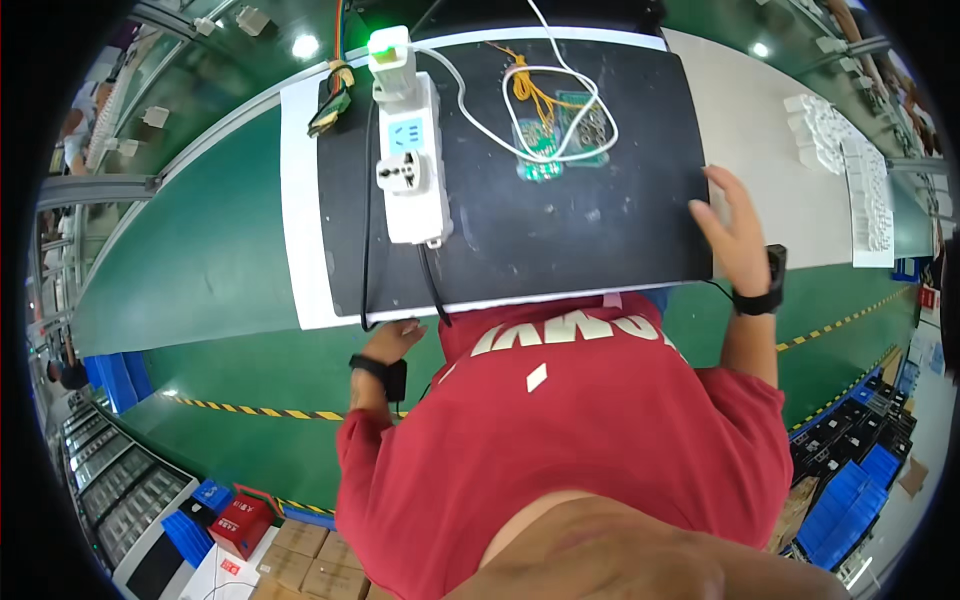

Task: The person picks up a power adapter, plugs it into a power strip, and connects a cable to it. After the machine displays a result, they disconnect the cable, unplug the adapter, and place it on a conveyor belt, repeating the process for other adapters.

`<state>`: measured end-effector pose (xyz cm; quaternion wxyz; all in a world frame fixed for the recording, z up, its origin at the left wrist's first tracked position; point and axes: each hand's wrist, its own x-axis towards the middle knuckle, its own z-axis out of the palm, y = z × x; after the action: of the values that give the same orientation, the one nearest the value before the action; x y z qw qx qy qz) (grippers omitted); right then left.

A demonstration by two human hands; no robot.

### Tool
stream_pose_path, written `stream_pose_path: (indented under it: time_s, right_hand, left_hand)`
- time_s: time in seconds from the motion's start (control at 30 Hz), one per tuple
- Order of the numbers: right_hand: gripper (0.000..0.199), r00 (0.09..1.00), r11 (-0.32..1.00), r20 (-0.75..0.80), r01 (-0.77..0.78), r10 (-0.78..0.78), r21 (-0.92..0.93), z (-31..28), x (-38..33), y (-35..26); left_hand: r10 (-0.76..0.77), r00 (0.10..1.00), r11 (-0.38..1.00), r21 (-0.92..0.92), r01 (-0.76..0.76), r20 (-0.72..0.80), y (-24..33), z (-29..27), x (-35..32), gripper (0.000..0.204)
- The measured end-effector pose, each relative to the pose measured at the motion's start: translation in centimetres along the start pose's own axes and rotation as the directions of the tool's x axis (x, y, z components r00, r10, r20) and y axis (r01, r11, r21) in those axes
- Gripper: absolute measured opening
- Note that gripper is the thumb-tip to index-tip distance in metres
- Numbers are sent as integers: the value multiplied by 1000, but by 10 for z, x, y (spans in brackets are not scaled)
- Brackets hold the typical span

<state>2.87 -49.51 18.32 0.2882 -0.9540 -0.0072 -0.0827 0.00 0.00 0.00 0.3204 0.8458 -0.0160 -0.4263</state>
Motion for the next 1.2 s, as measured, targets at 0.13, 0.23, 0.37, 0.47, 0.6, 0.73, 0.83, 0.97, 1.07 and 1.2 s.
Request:
stream_pose_path:
  time_s: [0.13,0.23,0.37,0.47,0.6,0.73,0.83,0.97,1.07,1.2]
  right_hand:
    - [45,992,996,-119,-59,50,-72,23,-29,-16]
    - [46,987,999,-158,5,-12,-45,36,-32,-19]
    - [47,973,930,-187,56,-132,-363,47,-30,-12]
    - [45,973,944,-210,24,-97,-328,47,-31,-13]
    - [40,963,984,-265,6,-54,-177,45,-29,-20]
    - [34,949,997,-307,56,-68,-49,44,-22,-11]
    - [39,989,1000,-146,12,-11,6,36,-11,-16]
    - [68,950,985,293,144,-110,-97,4,-9,-14]
    - [77,934,880,353,213,-56,-425,-13,-11,2]
    - [81,900,904,381,329,-212,-274,-3,-8,22]
  left_hand:
    - [298,916,784,-478,-396,-270,73,-28,-100,18]
    - [406,506,318,-402,-859,-761,105,-41,-114,16]
    - [245,497,914,27,-404,-832,131,-65,-72,39]
    - [498,395,843,538,-11,-772,140,-54,-52,46]
    - [506,370,846,531,-38,-779,139,-55,-51,46]
    - [465,359,884,449,-135,-809,146,-49,-49,46]
    - [422,406,894,446,-38,-811,155,-46,-51,58]
    - [443,514,874,482,-63,-735,152,-52,-59,96]
    - [439,575,857,513,-38,-690,151,-55,-62,105]
    - [468,575,831,555,-30,-671,152,-56,-61,107]
